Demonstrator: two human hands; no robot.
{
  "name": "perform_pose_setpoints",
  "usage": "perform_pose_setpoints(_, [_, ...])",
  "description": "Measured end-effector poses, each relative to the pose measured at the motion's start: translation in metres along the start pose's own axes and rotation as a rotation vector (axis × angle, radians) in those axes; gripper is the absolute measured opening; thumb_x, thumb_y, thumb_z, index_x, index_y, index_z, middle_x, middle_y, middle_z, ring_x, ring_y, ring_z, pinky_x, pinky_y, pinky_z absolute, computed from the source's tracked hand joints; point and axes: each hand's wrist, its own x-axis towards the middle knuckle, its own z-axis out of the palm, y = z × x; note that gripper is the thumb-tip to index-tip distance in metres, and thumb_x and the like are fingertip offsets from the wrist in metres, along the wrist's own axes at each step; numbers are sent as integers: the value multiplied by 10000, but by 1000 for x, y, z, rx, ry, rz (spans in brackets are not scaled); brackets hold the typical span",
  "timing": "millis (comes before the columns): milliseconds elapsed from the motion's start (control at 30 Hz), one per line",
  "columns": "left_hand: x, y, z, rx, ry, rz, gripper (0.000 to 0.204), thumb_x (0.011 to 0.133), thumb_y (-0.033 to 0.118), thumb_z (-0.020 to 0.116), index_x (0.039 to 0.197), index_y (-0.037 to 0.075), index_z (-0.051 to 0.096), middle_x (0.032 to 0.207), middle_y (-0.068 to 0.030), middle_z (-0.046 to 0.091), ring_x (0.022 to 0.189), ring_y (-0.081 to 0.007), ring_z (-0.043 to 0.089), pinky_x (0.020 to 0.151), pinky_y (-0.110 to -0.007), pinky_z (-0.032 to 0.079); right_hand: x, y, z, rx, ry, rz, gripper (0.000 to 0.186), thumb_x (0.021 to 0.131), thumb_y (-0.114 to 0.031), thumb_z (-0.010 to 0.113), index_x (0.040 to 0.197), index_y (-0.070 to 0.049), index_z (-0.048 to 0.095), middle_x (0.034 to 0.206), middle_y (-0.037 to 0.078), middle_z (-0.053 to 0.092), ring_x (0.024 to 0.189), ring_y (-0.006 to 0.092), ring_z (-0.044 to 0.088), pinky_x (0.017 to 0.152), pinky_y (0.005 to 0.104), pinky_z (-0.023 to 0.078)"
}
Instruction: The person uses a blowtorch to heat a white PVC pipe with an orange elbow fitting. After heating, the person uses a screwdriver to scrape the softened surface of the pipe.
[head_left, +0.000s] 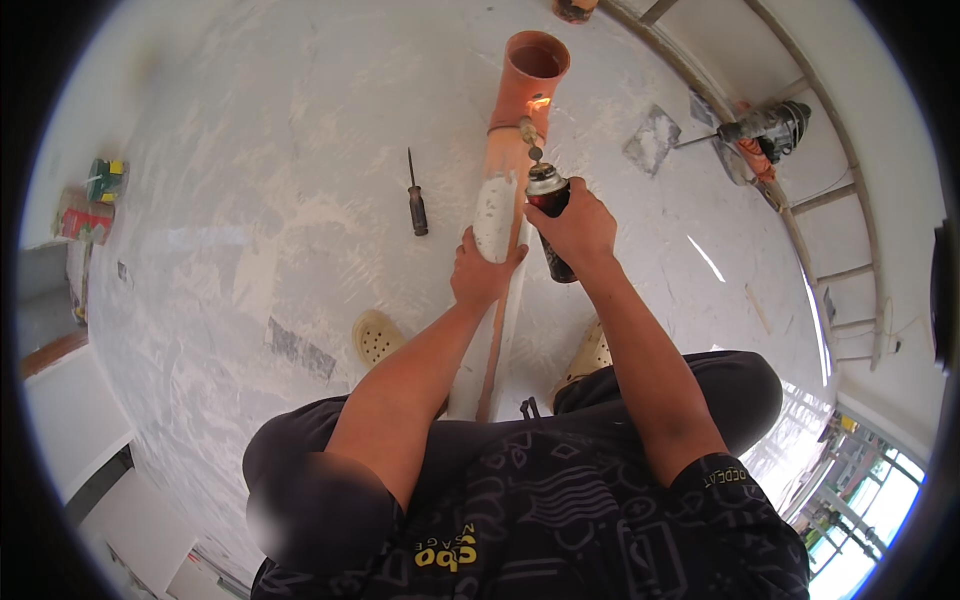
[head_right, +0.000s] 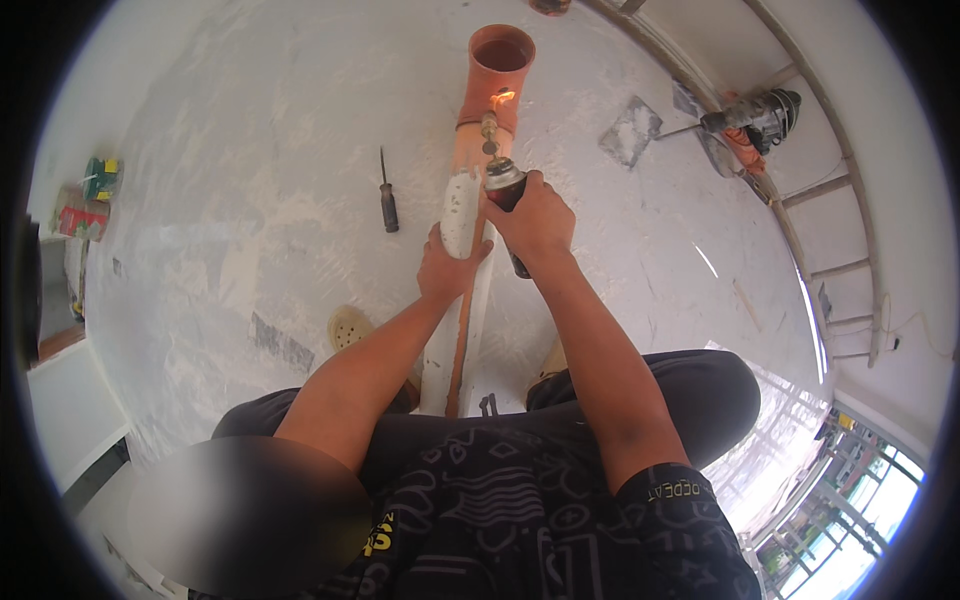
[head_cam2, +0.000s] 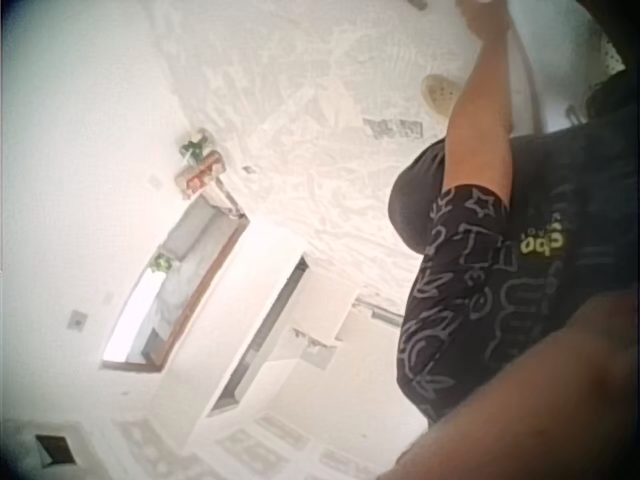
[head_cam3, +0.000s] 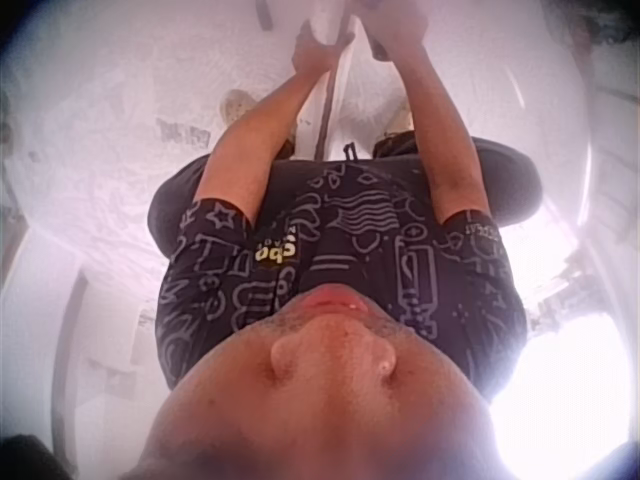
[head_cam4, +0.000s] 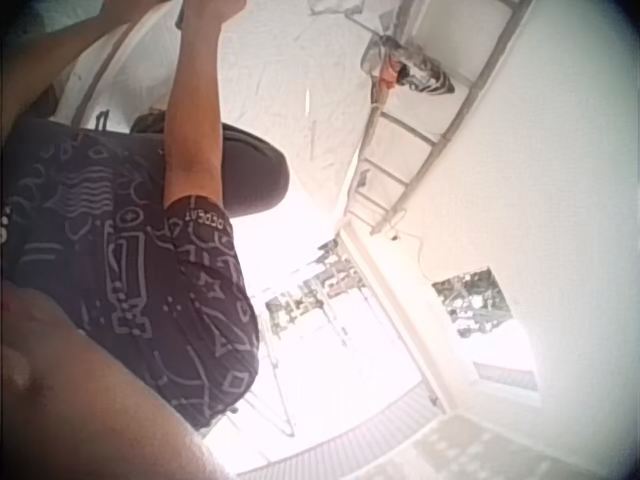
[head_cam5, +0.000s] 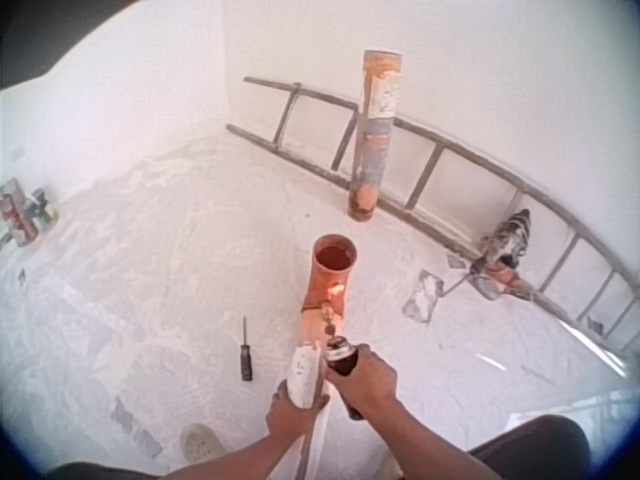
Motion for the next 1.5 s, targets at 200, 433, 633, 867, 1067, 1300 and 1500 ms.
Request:
perform_pose_setpoints(200, [-3, 1, 5, -17, 44, -1, 1276, 763, 726, 870, 1666, 25, 303, 1504, -249, 499, 1408, -423, 538, 1108, -527, 518, -1, 16, 1, 21, 20, 43, 705, 845, -585, 839, 1198, -15, 622, 1118, 187, 759, 1039, 349, 776, 898, 469, 618])
perform_pose_setpoints(433, [-7, 22, 9, 230, 42, 10, 1373, 674, 608, 982, 1667, 35, 226, 1486, -284, 480, 1354, -444, 556, 1072, -560, 519, 3, 35, 8, 40, 45, 54, 693, 850, -567, 845, 1217, -26, 615, 1112, 182, 757, 1039, 355, 772, 896, 478, 619])
perform_pose_setpoints(633, [8, 9, -9, 62, -34, 128, 1352, 641, 510, 1026, 1634, -5, 268, 1407, -301, 598, 1284, -415, 648, 1077, -504, 552, -3, 36, -2, 41, 24, 55, 694, 850, -572, 847, 1222, -36, 609, 1106, 180, 755, 1036, 346, 771, 880, 472, 620])
perform_pose_setpoints(867, [23, -14, -27, -270, -294, 53, 1286, 697, 463, 1023, 1627, -54, 300, 1361, -270, 691, 1136, -317, 758, 956, -426, 634, -8, 27, -15, 51, 34, 10, 696, 847, -569, 851, 1227, -38, 610, 1089, 175, 758, 1015, 341, 774, 868, 466, 621])
perform_pose_setpoints(1067, [30, -20, -15, -357, -332, 72, 1252, 694, 517, 1008, 1605, -39, 354, 1345, -268, 710, 1130, -327, 767, 968, -420, 629, -12, 20, -17, 95, 42, 5, 669, 852, -555, 852, 1205, -37, 619, 1076, 170, 759, 1010, 340, 775, 857, 468, 621])
perform_pose_setpoints(1300, [0, 15, 4, 179, -78, 137, 1278, 732, 553, 963, 1648, -24, 286, 1522, -291, 511, 1382, -446, 556, 1127, -518, 518, -4, 27, -21, 110, -4, 66, 667, 843, -543, 855, 1195, -25, 623, 1066, 175, 764, 1001, 338, 779, 851, 462, 621])
perform_pose_setpoints(1500, [-8, 36, 22, 249, -25, 49, 1444, 687, 559, 990, 1689, -27, 131, 1503, -319, 480, 1393, -493, 514, 1118, -541, 501, 0, 25, -13, 103, 16, 48, 674, 840, -543, 852, 1204, -21, 627, 1057, 176, 764, 996, 344, 779, 854, 464, 620])
